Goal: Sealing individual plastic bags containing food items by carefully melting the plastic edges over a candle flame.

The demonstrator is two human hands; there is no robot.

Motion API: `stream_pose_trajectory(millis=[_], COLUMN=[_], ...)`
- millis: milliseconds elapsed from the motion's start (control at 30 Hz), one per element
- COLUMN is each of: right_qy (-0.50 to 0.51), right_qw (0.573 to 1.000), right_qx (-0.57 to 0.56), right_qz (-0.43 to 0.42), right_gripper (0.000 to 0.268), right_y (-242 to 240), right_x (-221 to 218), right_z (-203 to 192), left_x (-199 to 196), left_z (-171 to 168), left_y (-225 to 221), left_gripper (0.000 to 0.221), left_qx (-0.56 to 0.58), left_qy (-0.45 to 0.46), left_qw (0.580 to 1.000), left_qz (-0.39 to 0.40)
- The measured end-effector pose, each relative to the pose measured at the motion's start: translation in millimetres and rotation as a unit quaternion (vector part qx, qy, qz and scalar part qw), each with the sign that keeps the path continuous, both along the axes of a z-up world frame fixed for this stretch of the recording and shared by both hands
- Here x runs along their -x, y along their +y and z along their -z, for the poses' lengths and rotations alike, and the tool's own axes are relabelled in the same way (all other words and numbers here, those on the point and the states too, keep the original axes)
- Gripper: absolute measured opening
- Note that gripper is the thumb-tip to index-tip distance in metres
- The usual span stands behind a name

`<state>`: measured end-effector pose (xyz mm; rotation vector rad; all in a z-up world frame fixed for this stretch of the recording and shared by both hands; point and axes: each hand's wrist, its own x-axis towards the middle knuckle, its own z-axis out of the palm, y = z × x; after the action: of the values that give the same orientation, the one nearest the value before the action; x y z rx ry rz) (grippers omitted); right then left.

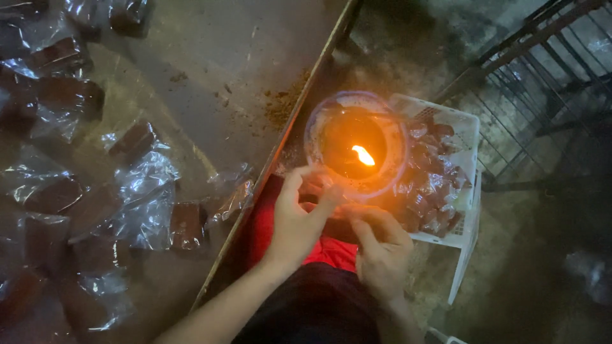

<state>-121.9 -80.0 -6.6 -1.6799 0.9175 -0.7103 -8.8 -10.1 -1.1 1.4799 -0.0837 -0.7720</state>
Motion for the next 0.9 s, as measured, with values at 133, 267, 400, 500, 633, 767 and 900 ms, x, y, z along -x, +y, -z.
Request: stream_pose_trajectory(millis=[133, 267, 400, 500, 633, 767, 900], right_qy=[-0.121, -0.133, -0.181, -0.052, 0.097, 0.06, 0.125], right_qw=[0.969, 0.966, 0.972, 0.997, 0.982, 0.971, 0.992], right_qx=[-0.195, -0.196, -0.143, -0.056, 0.129, 0.204, -0.029], right_qz=[0.097, 0.102, 0.041, 0.009, -0.101, -0.108, -0.018], right_gripper=[0.01, 0.031, 0.03, 0.017, 0.023, 0.007, 0.018], right_y=[-4.6, -8.5, -5.9, -7.0, -0.6, -1.8, -8.5], right_x=[-2.2, -6.3, -10.3, -6.0, -9.6, -0.7, -13.1], right_z=[2.0, 5.4, 7.5, 2.2, -11.3, 7.0, 6.9], left_x=[-6.0, 4.2, 6.8, 11.7, 11.5, 6.6, -0.2], left_z=[11.6, 14.4, 15.1, 21.5, 3.2, 26.0, 21.8], left_y=[-2.2, -3.7, -4.0, -3.5, 2.6, -3.9, -11.2], left_gripper=[0.024, 0.014, 0.017, 0.023, 0.028, 0.026, 0.009], left_qx=[0.076, 0.083, 0.075, 0.078, 0.115, 0.099, 0.073], left_qy=[0.129, 0.062, 0.023, -0.022, -0.028, -0.091, 0.034], left_qw=[0.987, 0.995, 0.997, 0.996, 0.993, 0.991, 0.993], left_qz=[0.055, 0.001, -0.024, -0.029, -0.002, -0.027, -0.088])
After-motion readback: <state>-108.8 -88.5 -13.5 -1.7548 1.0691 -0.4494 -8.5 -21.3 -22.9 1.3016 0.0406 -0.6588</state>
